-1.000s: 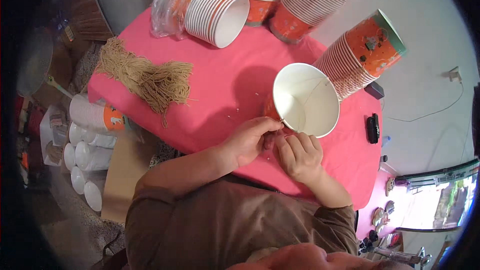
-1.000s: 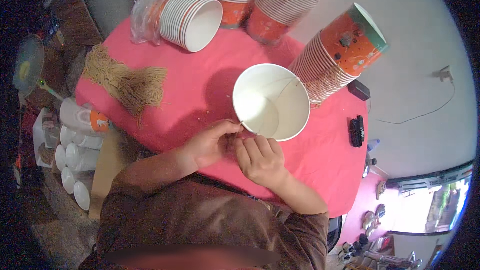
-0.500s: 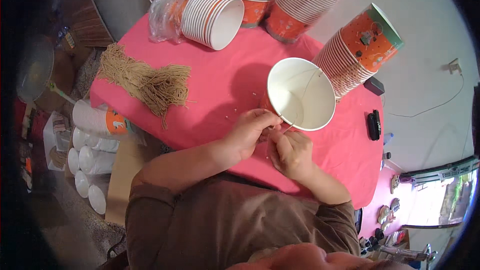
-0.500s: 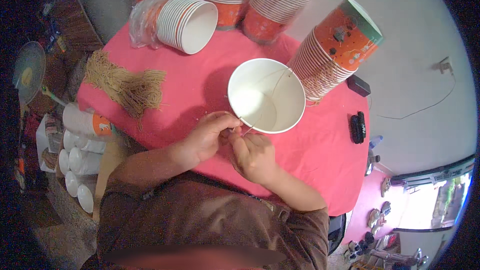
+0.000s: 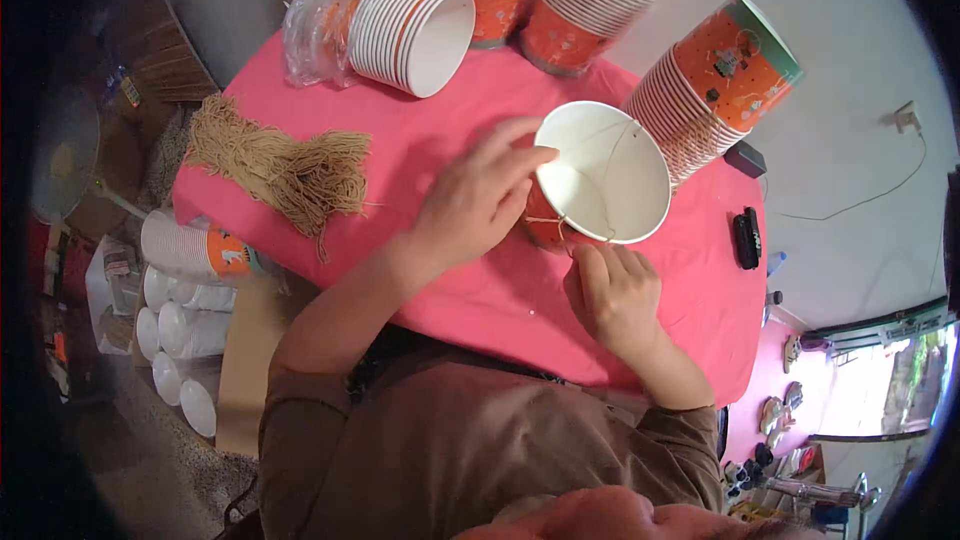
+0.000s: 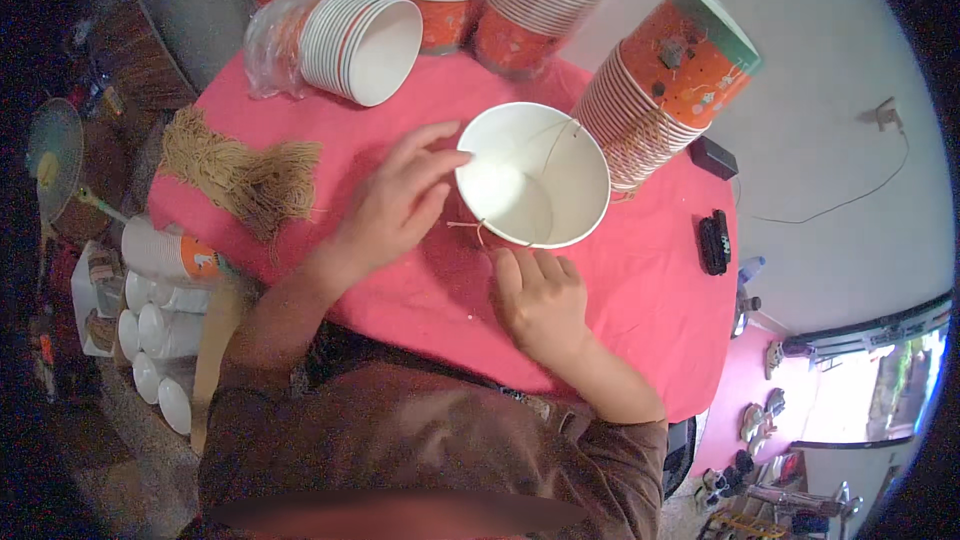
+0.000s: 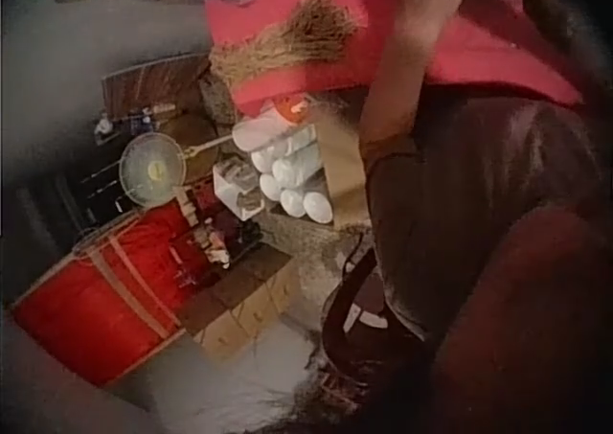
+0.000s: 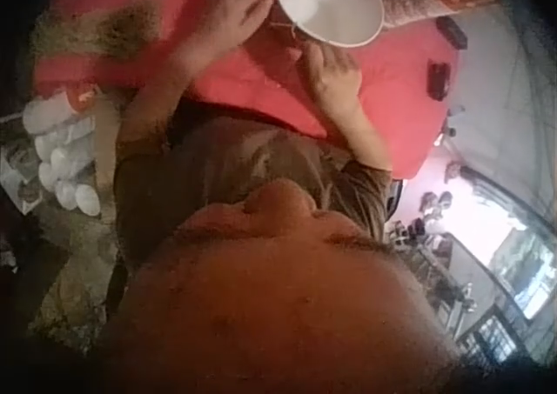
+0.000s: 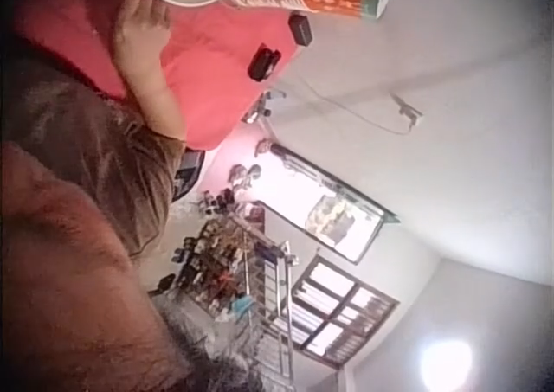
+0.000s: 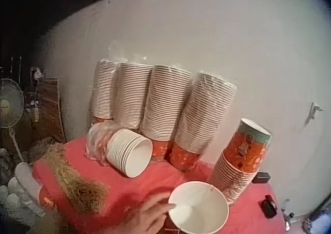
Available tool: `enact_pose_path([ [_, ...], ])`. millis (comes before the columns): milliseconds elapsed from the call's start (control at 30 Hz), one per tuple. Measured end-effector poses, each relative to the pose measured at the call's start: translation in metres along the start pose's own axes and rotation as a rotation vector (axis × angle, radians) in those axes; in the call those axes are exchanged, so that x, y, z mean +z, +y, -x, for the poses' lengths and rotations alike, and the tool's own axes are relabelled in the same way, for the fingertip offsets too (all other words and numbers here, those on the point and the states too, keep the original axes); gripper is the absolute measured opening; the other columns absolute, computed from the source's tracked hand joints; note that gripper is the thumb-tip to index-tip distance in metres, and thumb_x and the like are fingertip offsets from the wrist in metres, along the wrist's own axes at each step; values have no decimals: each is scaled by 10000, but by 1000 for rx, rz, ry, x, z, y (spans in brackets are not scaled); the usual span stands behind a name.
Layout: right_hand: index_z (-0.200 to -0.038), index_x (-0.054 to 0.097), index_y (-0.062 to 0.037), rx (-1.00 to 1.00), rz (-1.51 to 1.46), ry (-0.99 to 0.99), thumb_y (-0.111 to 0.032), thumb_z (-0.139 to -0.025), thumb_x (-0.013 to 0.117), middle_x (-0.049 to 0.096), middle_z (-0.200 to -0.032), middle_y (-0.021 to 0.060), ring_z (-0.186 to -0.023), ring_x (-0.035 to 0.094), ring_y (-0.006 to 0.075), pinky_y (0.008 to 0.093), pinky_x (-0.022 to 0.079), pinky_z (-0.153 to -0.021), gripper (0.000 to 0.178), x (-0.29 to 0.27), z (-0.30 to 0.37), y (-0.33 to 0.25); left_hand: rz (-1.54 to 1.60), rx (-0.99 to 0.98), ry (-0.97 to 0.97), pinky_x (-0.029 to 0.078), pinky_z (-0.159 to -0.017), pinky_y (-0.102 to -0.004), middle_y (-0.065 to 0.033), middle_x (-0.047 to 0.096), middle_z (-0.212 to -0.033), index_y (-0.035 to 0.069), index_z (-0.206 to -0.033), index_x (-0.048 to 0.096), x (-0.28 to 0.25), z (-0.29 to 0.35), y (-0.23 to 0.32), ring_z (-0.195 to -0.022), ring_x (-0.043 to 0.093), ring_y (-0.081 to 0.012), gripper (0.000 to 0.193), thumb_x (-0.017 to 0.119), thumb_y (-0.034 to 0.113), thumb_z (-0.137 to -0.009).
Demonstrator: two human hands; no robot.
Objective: Attaching pre-cut string handles to large paper cups by threading them through holes and securing them.
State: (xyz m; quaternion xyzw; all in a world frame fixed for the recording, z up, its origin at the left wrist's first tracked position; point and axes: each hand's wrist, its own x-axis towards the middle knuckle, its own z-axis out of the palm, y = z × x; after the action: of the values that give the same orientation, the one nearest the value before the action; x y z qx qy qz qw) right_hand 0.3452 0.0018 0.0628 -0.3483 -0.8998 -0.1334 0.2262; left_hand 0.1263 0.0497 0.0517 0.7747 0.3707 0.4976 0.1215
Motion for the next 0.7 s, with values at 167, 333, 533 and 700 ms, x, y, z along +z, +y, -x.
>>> enact_pose_path([
  [167, -914, 576, -25, -139, -20, 13, -125, -706, 619, 561, -815, 67, -662, 592, 212, 334, 480, -554, 235, -8, -1, 15, 77, 84, -236, 477, -900, -385, -129, 541, -1159, 23, -1025, 584, 2, -6, -20, -1071, 562, -325, 205, 603, 8, -822],
  [333, -889, 570, -22, -224, -215, -12, -115, -684, 643, 569, -833, 72, -696, 618, 219, 347, 502, -553, 237, -22, -10, 27, 118, 167, -263, 487, -824, -385, -111, 554, -1044, 22, -937, 577, -9, -10, -20, -971, 583, -298, 134, 620, 12, -810],
  [533, -892, 570, -60, -125, 10, 8, -91, -657, 681, 549, -837, 71, -656, 580, 234, 374, 464, -544, 262, -43, -12, 48, 91, 144, -220, 484, -755, -374, -100, 531, -968, 25, -905, 571, -42, -10, -14, -886, 586, -284, 119, 618, -7, -801],
  [700, -943, 597, -63, -141, -146, 32, -53, -679, 663, 587, -987, 79, -735, 616, 243, 375, 498, -580, 272, -50, -28, 50, -35, 193, -268, 493, -758, -381, -93, 537, -970, 35, -907, 580, -50, -9, -9, -884, 580, -281, 124, 629, 20, -794],
])
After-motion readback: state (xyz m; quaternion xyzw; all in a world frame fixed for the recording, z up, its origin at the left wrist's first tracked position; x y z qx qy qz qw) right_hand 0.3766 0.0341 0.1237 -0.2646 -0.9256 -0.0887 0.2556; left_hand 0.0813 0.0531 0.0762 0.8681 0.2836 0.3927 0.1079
